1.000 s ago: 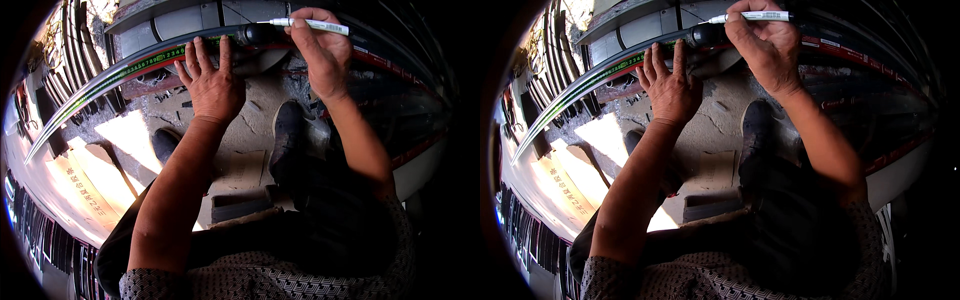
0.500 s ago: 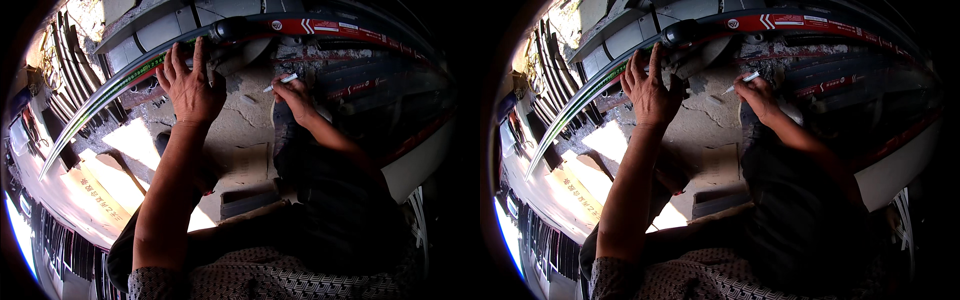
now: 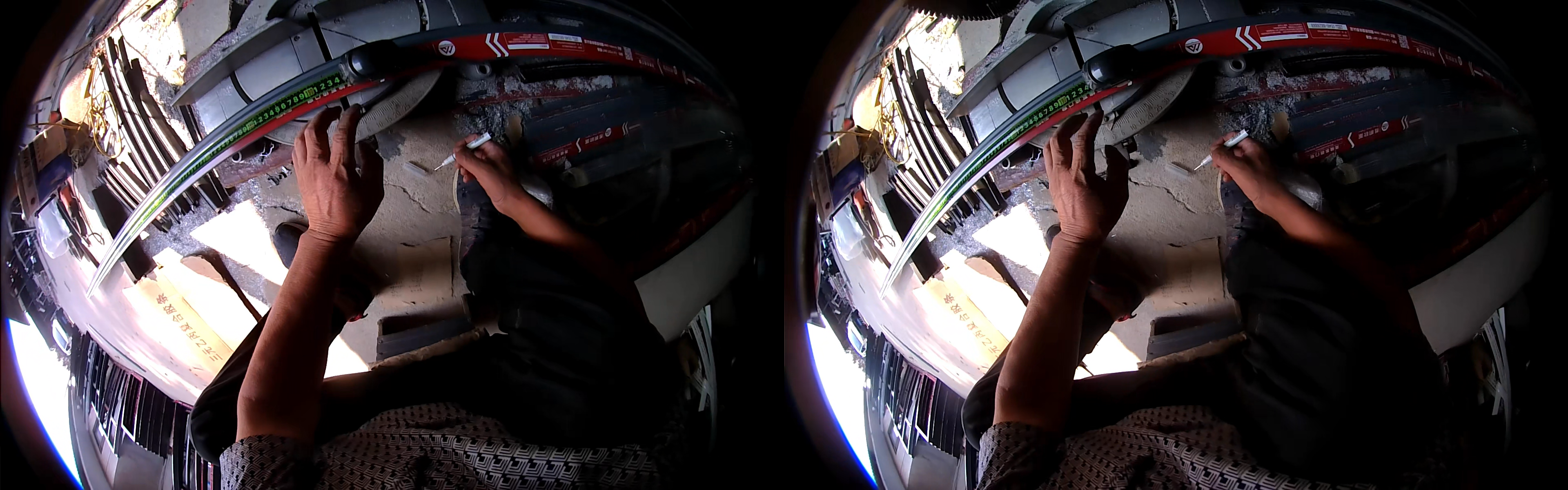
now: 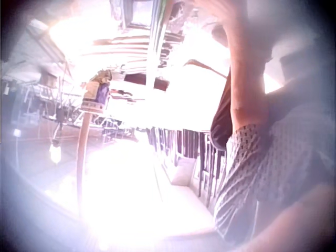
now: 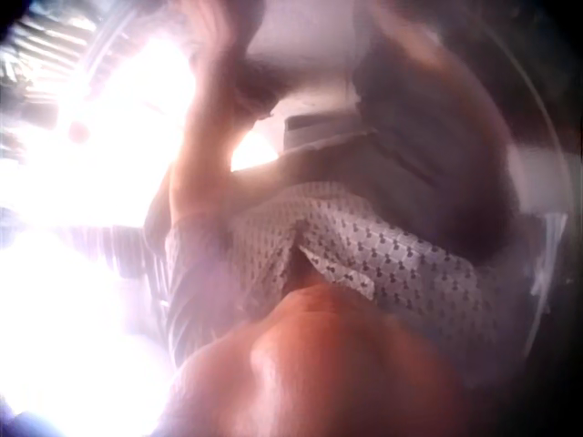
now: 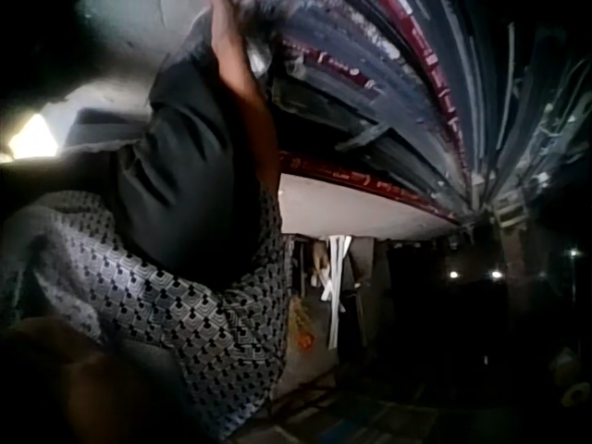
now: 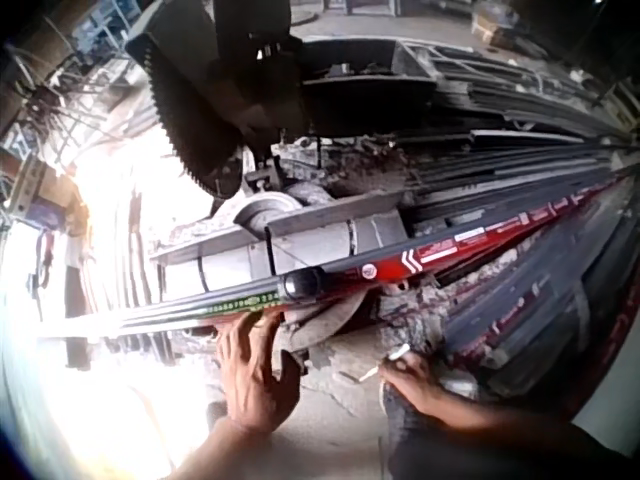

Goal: The person measures a long strip of red and black molding using a green tape measure and marks it with a white marker. They then position the strip on a miter saw and cut it. The person repeats this process with another strip of molding.

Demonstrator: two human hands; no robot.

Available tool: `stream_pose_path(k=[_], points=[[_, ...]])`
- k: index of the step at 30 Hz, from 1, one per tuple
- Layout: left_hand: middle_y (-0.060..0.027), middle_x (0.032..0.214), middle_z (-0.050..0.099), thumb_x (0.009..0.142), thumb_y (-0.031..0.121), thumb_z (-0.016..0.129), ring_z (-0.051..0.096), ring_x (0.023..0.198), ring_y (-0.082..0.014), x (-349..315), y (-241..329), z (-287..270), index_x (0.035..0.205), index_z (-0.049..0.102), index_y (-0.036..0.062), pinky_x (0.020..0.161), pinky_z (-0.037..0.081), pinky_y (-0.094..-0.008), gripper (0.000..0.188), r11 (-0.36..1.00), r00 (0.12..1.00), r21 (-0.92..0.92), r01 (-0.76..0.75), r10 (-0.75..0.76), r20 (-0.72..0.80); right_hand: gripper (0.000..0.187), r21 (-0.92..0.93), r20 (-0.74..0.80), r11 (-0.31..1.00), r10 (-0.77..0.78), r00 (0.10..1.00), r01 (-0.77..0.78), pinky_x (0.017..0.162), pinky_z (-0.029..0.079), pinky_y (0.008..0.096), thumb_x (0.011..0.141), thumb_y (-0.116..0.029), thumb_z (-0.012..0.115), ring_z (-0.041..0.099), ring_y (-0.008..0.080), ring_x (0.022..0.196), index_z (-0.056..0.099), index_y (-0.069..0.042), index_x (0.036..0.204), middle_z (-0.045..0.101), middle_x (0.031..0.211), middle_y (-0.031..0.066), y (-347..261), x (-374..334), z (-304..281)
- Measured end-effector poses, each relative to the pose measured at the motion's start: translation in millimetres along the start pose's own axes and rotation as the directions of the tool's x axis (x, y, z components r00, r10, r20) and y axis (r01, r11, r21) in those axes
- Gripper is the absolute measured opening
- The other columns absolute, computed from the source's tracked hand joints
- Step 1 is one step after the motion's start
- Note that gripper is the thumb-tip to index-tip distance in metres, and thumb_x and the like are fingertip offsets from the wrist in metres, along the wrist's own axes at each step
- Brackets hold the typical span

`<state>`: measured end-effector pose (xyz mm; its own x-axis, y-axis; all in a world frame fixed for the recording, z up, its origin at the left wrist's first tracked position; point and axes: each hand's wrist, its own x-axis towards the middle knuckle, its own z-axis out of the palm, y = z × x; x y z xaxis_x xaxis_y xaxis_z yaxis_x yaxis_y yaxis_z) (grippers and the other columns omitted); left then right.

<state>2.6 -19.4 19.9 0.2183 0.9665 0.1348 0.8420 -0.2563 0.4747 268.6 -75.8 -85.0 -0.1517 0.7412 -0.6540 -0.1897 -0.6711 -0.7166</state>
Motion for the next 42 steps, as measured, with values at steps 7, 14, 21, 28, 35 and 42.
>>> stream_pose_path(k=[7, 14, 21, 28, 35, 42], points=[[-0.0095, 0.117, 0.063, 0.086, 0.012, 0.068, 0.06, 0.104, -0.0326, -31.8, 19.0, 32.4, 0.12, 0.067, 0.0123, 0.089, 0.046, -0.0464, 0.034, 0.988, 0.962, -0.011, -0.154, 0.152, 0.227, 0.016, -0.089, -0.046, 0.996, 0.011, 0.999, -0.015, 0.062, 0.046, 0.0233, 0.101, -0.018, 0.065, 0.055, 0.0065, 0.065, 0.061, -0.005, 0.109, 0.061, 0.081, -0.0005, -4.3, -7.8, -0.2], [-0.0126, 0.118, 0.06, 0.089, 0.008, 0.061, 0.063, 0.103, -0.0334, -28.0, 32.7, 59.0, 0.122, 0.065, 0.0115, 0.088, 0.052, -0.0457, 0.033, 0.974, 0.843, -0.037, -0.225, 0.214, 0.493, 0.015, -0.117, -0.029, 0.992, 0.047, 0.998, -0.05, 0.062, 0.045, 0.0237, 0.101, -0.019, 0.065, 0.054, 0.0059, 0.067, 0.062, -0.007, 0.109, 0.059, 0.083, -0.0017, -7.5, -9.8, -2.2], [-0.0179, 0.123, 0.056, 0.091, 0.008, 0.059, 0.063, 0.107, -0.0368, -50.7, 8.9, 90.6, 0.131, 0.062, 0.0129, 0.091, 0.054, -0.0471, 0.04, 0.986, 0.801, 0.077, -0.149, 0.074, 0.594, 0.016, -0.119, -0.016, 0.993, -0.005, 1.0, 0.003, 0.064, 0.047, 0.0239, 0.101, -0.019, 0.066, 0.055, 0.0056, 0.071, 0.062, -0.006, 0.111, 0.061, 0.086, -0.0006, -1.2, -11.5, -5.9], [-0.0195, 0.115, 0.058, 0.084, 0.004, 0.062, 0.066, 0.103, -0.0374, -57.5, 1.9, 105.2, 0.124, 0.06, 0.0108, 0.087, 0.056, -0.0461, 0.04, 0.993, 0.774, 0.096, -0.063, -0.012, 0.633, 0.017, -0.128, -0.008, 0.992, 0.019, 1.0, -0.02, 0.064, 0.048, 0.0232, 0.101, -0.018, 0.066, 0.056, 0.0055, 0.072, 0.062, -0.006, 0.113, 0.063, 0.087, 0.0002, -3.0, -10.3, -6.7], [-0.0193, 0.114, 0.063, 0.091, 0.013, 0.062, 0.067, 0.106, -0.0382, -61.2, 0.8, 107.3, 0.12, 0.06, 0.0068, 0.088, 0.057, -0.0466, 0.03, 0.989, 0.722, 0.134, 0.065, -0.139, 0.677, 0.017, -0.088, -0.055, 0.996, 0.014, 0.998, -0.019, 0.061, 0.05, 0.0227, 0.098, -0.024, 0.068, 0.057, 0.005, 0.071, 0.065, -0.008, 0.103, 0.062, 0.082, -0.0021, -2.9, -9.8, -3.4], [-0.0195, 0.103, 0.073, 0.092, 0.029, 0.066, 0.072, 0.098, -0.0384, -66.8, 6.7, 101.2, 0.108, 0.065, 0.004, 0.084, 0.056, -0.0486, 0.03, 0.897, 0.681, 0.01, 0.441, -0.342, 0.648, 0.019, 0.014, -0.061, 0.999, 0.032, 0.998, -0.031, 0.061, 0.05, 0.023, 0.099, -0.022, 0.069, 0.059, 0.0061, 0.069, 0.064, -0.005, 0.107, 0.065, 0.083, 0.0014, -9.9, -11.4, -3.2]])
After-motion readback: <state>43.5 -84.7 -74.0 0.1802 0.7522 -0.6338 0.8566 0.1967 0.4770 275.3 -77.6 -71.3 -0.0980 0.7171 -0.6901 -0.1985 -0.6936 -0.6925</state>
